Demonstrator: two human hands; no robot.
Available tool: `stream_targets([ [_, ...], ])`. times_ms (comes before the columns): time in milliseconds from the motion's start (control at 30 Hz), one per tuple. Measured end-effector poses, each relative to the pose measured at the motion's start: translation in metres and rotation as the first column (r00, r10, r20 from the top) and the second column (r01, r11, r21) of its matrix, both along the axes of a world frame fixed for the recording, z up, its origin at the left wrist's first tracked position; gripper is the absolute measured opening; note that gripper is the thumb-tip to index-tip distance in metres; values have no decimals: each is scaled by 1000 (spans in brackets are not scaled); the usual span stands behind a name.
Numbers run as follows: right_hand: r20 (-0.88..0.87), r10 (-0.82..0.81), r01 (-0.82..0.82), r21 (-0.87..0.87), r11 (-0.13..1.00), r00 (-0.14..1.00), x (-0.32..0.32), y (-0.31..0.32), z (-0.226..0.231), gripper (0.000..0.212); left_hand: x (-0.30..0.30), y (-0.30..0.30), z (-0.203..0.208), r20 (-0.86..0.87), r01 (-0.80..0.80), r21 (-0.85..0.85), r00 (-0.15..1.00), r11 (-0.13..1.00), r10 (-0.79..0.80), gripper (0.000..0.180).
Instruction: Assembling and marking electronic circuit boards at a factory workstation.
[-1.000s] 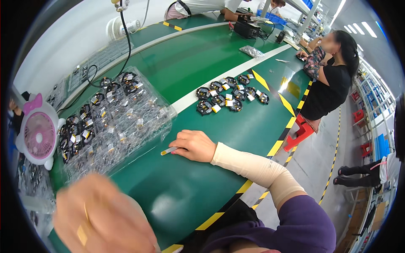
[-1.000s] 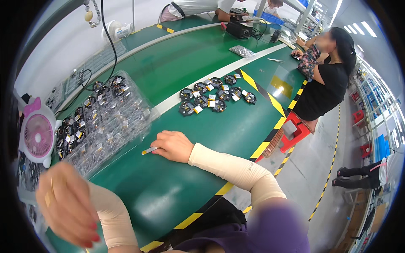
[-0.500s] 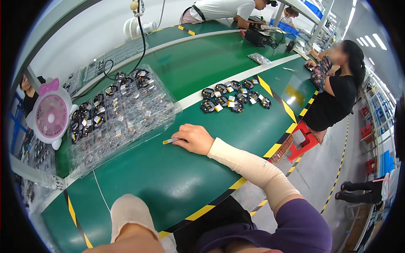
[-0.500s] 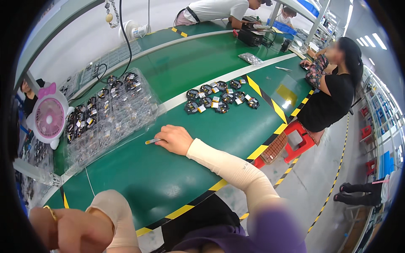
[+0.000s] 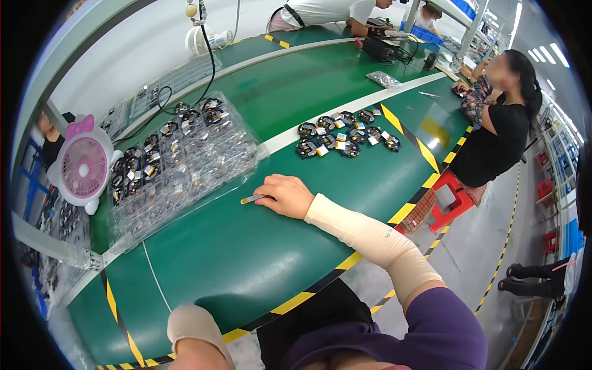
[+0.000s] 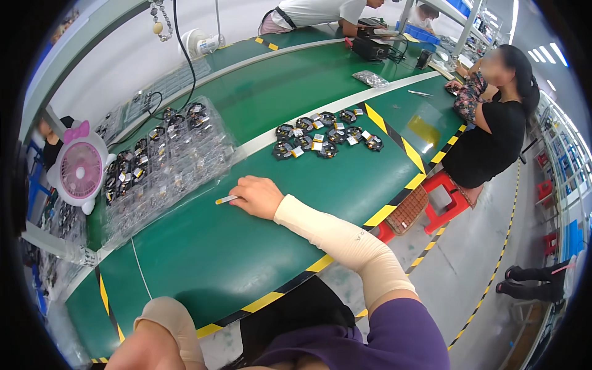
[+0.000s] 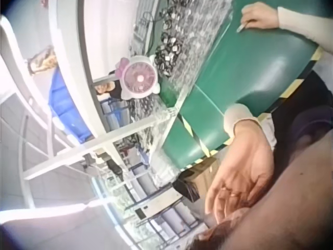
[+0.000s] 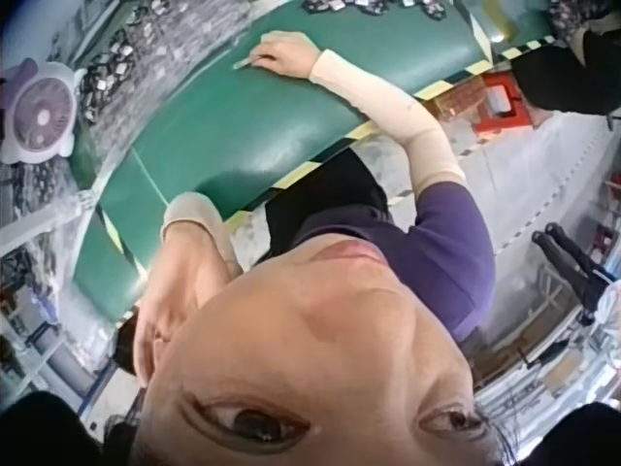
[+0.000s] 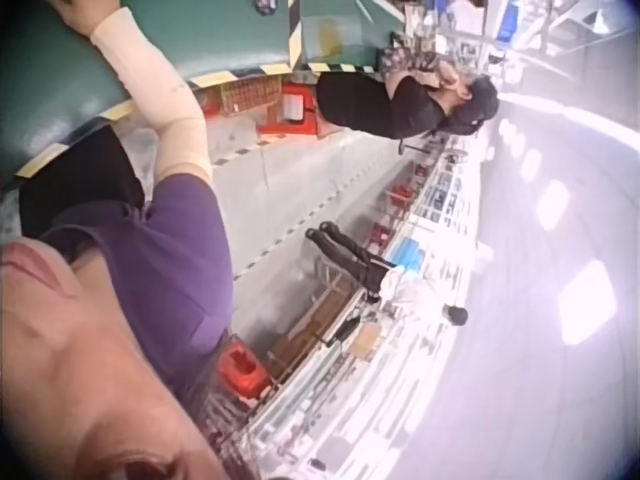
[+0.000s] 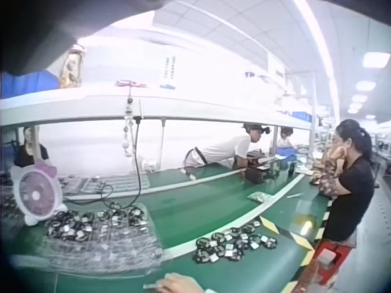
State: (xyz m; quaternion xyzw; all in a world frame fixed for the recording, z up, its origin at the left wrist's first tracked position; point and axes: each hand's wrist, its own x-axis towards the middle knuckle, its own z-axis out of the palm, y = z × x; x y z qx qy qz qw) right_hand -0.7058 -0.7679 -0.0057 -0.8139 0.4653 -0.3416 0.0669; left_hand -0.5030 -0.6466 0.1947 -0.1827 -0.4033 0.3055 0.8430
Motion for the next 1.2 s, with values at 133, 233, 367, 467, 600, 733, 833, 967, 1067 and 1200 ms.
stream_targets([
  [133,5,2,-2,-7,1000,1000,0,3,0,15,23,18,-18,434,382,584,599,716,-673,13],
  [233,24,15,-15,-22,1000,1000,-1,4,-1,14,25,4,-5,672,468,691,-134,551,-728,12],
  [367,25,60,-57,-97,994,998,28,-7,3,14,76,45,41,768,212,627,-324,749,-552,28],
  [467,-4,19,-19,-105,994,1000,6,-6,0,15,96,88,52,715,43,622,-438,782,-545,20],
  [600,71,-7,11,-46,999,997,-10,-1,10,13,130,127,97,814,336,444,-538,830,-218,30],
  [733,67,54,-47,-100,994,996,6,1,11,12,148,39,62,650,493,751,-434,439,-624,34],
  [833,81,76,-71,-54,996,994,16,1,4,11,162,-33,11,244,-394,906,786,-156,-568,25],
  [967,80,60,-59,-12,998,995,17,8,16,11,210,-189,-85,845,-728,384,525,-567,-102,29],
  [1067,67,28,-28,4,1000,997,14,4,16,11,214,-250,-114,880,-523,205,468,-827,-77,30],
  [1200,61,18,-19,12,1000,998,13,3,13,12,219,-280,-126,839,-402,55,515,-914,-176,30],
])
